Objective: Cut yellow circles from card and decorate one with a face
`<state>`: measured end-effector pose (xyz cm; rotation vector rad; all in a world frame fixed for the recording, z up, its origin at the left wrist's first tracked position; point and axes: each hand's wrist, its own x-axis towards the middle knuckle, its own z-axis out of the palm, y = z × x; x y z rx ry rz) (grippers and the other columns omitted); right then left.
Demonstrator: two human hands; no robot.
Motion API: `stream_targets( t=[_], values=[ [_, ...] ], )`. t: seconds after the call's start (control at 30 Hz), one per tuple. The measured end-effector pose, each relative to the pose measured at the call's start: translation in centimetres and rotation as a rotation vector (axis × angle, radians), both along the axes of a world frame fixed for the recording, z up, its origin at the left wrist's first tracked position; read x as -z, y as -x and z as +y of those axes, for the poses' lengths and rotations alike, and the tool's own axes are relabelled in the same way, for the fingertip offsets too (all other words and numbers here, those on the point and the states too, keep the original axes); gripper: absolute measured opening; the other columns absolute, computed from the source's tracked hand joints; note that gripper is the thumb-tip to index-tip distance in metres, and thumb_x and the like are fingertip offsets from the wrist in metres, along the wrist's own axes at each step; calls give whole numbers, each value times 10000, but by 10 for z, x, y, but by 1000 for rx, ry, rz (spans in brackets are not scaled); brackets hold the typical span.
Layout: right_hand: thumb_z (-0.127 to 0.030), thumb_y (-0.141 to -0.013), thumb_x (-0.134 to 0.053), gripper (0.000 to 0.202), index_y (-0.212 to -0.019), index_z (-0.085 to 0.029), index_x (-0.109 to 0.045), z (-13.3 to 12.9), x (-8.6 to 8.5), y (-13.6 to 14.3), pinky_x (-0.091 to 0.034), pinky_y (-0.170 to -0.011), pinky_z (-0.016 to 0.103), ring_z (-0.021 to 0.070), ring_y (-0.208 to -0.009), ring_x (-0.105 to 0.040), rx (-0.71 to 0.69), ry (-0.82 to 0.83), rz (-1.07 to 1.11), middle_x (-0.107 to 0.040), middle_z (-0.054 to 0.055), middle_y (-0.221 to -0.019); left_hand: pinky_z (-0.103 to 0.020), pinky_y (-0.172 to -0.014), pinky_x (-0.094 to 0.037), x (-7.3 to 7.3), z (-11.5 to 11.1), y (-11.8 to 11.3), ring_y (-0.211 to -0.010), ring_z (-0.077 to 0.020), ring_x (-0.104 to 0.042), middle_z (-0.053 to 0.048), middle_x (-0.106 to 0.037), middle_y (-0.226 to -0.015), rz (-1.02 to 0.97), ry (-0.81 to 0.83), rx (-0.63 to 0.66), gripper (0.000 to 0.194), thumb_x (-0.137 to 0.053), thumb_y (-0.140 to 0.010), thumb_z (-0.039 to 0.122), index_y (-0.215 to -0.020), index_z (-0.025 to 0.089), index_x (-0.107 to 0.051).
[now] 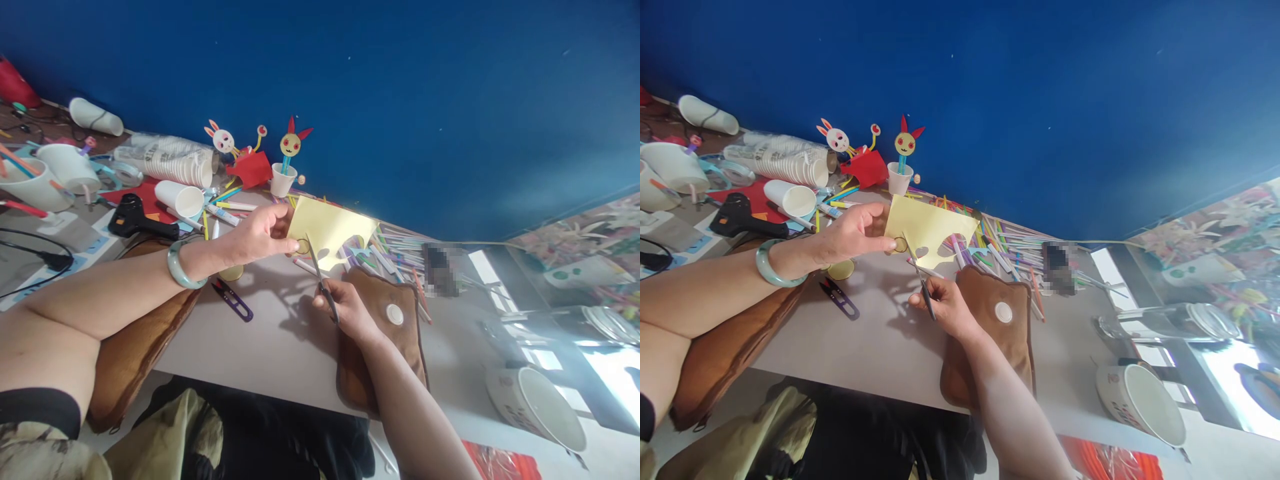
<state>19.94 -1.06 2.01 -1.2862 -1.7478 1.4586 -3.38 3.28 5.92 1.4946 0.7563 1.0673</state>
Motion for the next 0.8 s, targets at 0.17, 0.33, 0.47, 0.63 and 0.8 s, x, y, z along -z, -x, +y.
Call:
stream_targets(
  t=[0.17, 0.33, 0.47, 0.63, 0.8],
  values=[
    [-663, -633, -737, 581, -564, -196, -398, 0, 0, 0, -210, -497, 246, 74, -518, -303, -3, -24, -8, -375, -62, -528, -268, -696, -575, -2, -1, 0, -854, -188, -700, -76, -723, -953, 3, 12, -5, 304, -704, -724, 139, -1009, 123, -600],
    [-680, -628, -733, 587, -568, -195, -406, -1, -1, 0, -200, -490, 243, 74, -514, -296, -8, -19, -14, -371, -64, -515, -253, -663, -557, -1, 0, 1, -810, -171, -690, -57, -718, -896, 19, 3, -27, 286, -710, -718, 154, -980, 130, -599],
    [-678, -630, -732, 588, -568, -197, -401, -1, -1, 0, -199, -489, 244, 72, -511, -293, -16, -15, -11, -371, -64, -516, -244, -656, -549, -2, -1, 1, -806, -163, -686, -50, -717, -896, 16, -1, -33, 284, -712, -715, 153, -974, 134, -599],
    [-658, -637, -739, 576, -570, -197, -400, -1, -1, 0, -200, -497, 246, 73, -516, -295, -16, -23, -12, -367, -64, -521, -242, -644, -541, -3, -2, 1, -799, -153, -678, -46, -713, -908, 20, -22, -33, 282, -705, -731, 164, -992, 141, -599],
    [-634, -632, -754, 572, -571, -197, -390, -1, -3, -1, -195, -499, 245, 71, -518, -284, -17, -11, -37, -345, -70, -524, -238, -617, -525, 0, -1, 2, -726, -132, -658, -27, -691, -843, 28, -21, -72, 285, -712, -726, 173, -975, 145, -578]
  ],
)
